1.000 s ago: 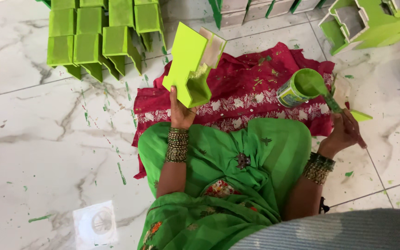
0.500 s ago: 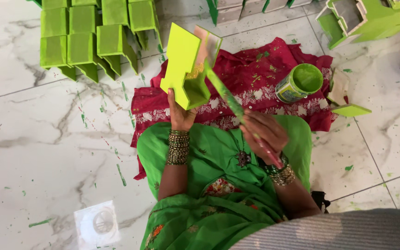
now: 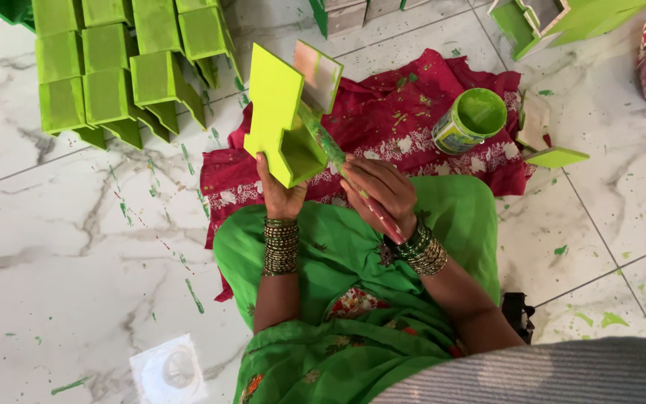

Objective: The person sits on the floor and paints small wooden shelf-like pieces green using a brush, dipping the brush into a paint can and coating the surfaces of one piece at a time, turning pieces to reach different sides. Finished green pieces are stacked in piles on the floor nearby.

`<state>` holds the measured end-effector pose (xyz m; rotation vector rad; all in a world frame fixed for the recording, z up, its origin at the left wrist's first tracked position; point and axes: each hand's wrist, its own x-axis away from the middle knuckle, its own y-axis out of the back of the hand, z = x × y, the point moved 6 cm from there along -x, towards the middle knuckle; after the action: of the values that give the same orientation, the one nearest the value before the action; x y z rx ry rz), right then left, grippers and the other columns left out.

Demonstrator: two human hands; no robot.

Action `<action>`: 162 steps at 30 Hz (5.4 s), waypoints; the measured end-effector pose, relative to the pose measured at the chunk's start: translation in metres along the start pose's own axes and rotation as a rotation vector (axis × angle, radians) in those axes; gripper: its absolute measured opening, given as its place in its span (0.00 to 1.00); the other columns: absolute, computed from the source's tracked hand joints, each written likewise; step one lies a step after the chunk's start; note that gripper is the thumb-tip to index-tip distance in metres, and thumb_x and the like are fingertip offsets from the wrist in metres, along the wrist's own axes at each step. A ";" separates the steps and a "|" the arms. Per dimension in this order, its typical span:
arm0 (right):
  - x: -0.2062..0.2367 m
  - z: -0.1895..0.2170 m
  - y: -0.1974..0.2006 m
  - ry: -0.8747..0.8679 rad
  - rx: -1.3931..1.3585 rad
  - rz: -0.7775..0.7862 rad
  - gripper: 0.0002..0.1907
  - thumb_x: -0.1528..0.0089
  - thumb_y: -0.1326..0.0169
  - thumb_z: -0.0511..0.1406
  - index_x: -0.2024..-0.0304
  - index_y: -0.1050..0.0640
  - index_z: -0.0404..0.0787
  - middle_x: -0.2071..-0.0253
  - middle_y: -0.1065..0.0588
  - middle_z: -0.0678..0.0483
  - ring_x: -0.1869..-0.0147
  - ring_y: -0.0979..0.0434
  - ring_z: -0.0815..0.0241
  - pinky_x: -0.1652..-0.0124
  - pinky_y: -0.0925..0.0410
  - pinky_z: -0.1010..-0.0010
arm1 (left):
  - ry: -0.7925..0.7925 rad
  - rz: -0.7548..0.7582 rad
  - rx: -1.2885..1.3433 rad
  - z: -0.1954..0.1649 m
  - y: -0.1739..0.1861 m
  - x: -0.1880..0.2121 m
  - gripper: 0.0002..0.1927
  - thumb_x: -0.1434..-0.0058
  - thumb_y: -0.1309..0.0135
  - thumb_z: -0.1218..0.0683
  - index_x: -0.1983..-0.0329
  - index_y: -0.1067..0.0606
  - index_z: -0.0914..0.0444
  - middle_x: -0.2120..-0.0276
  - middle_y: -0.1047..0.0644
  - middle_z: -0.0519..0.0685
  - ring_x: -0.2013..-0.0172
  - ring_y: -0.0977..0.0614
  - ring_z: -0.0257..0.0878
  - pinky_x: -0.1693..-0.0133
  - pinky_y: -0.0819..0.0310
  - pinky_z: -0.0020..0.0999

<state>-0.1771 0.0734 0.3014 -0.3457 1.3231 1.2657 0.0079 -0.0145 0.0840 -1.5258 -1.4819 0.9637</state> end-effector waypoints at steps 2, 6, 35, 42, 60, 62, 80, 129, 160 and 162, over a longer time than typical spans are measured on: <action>-0.001 -0.001 -0.002 -0.004 -0.005 -0.006 0.16 0.43 0.32 0.25 0.53 0.20 0.31 0.52 0.19 0.43 0.48 0.16 0.47 0.50 0.21 0.62 | 0.003 -0.012 -0.004 0.000 -0.001 0.001 0.41 0.33 0.51 0.30 0.26 0.41 0.56 0.32 0.32 0.49 0.34 0.28 0.49 0.37 0.29 0.55; 0.001 -0.006 -0.002 -0.052 -0.026 -0.014 0.17 0.43 0.32 0.25 0.53 0.20 0.31 0.52 0.19 0.43 0.48 0.16 0.47 0.50 0.21 0.62 | 0.002 -0.008 0.003 -0.001 -0.005 0.003 0.41 0.34 0.51 0.30 0.26 0.41 0.56 0.32 0.32 0.49 0.34 0.28 0.49 0.37 0.29 0.56; -0.005 0.016 -0.007 -0.061 0.021 -0.070 0.16 0.43 0.32 0.25 0.53 0.20 0.31 0.54 0.19 0.43 0.49 0.16 0.47 0.51 0.21 0.61 | -0.018 -0.022 0.028 0.000 0.000 0.002 0.40 0.34 0.49 0.31 0.27 0.39 0.57 0.34 0.29 0.49 0.36 0.26 0.49 0.38 0.28 0.55; 0.006 0.004 -0.012 -0.052 0.023 -0.086 0.16 0.42 0.32 0.25 0.52 0.21 0.31 0.53 0.19 0.43 0.49 0.16 0.47 0.51 0.20 0.62 | -0.032 -0.039 0.035 -0.001 0.006 -0.001 0.38 0.33 0.50 0.32 0.28 0.37 0.57 0.35 0.28 0.47 0.37 0.25 0.47 0.38 0.27 0.53; 0.003 0.019 -0.011 -0.071 0.041 -0.044 0.15 0.42 0.33 0.25 0.53 0.20 0.30 0.53 0.19 0.42 0.50 0.16 0.47 0.52 0.21 0.63 | -0.064 -0.043 0.010 -0.002 0.004 -0.003 0.35 0.32 0.51 0.33 0.29 0.37 0.55 0.36 0.27 0.46 0.38 0.24 0.46 0.41 0.25 0.51; 0.006 0.023 -0.003 -0.067 0.068 -0.058 0.15 0.42 0.32 0.25 0.53 0.20 0.30 0.53 0.19 0.43 0.50 0.16 0.47 0.52 0.21 0.62 | -0.049 -0.051 0.028 0.000 0.007 -0.005 0.35 0.31 0.51 0.32 0.29 0.36 0.56 0.37 0.27 0.47 0.39 0.24 0.46 0.42 0.25 0.50; 0.036 0.019 0.018 -0.103 0.102 -0.121 0.15 0.41 0.32 0.27 0.53 0.19 0.33 0.54 0.18 0.43 0.50 0.14 0.50 0.53 0.19 0.66 | -0.058 -0.066 0.028 -0.003 0.006 -0.005 0.36 0.30 0.52 0.34 0.27 0.39 0.58 0.36 0.28 0.49 0.40 0.23 0.45 0.43 0.22 0.46; 0.044 0.022 0.003 -0.076 0.064 -0.016 0.15 0.43 0.32 0.27 0.54 0.19 0.33 0.54 0.18 0.44 0.51 0.15 0.50 0.54 0.20 0.65 | -0.060 -0.096 -0.060 -0.002 0.008 -0.003 0.35 0.31 0.52 0.34 0.30 0.37 0.59 0.41 0.26 0.48 0.44 0.21 0.42 0.48 0.20 0.41; 0.009 0.026 0.027 -0.050 -0.013 -0.128 0.16 0.43 0.31 0.26 0.53 0.20 0.32 0.53 0.19 0.42 0.51 0.15 0.49 0.55 0.20 0.65 | -0.102 -0.069 -0.020 -0.006 0.015 -0.005 0.36 0.33 0.51 0.33 0.29 0.38 0.56 0.38 0.28 0.46 0.39 0.25 0.45 0.41 0.25 0.49; -0.006 0.018 0.010 -0.033 0.007 -0.133 0.16 0.44 0.31 0.26 0.54 0.19 0.33 0.53 0.19 0.44 0.51 0.15 0.50 0.54 0.20 0.65 | -0.088 -0.075 -0.030 -0.003 0.018 -0.005 0.36 0.32 0.51 0.33 0.29 0.38 0.57 0.37 0.28 0.47 0.38 0.25 0.45 0.40 0.25 0.48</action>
<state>-0.1747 0.0887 0.3159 -0.3996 1.2553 1.1511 0.0180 -0.0199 0.0685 -1.4545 -1.6103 0.9796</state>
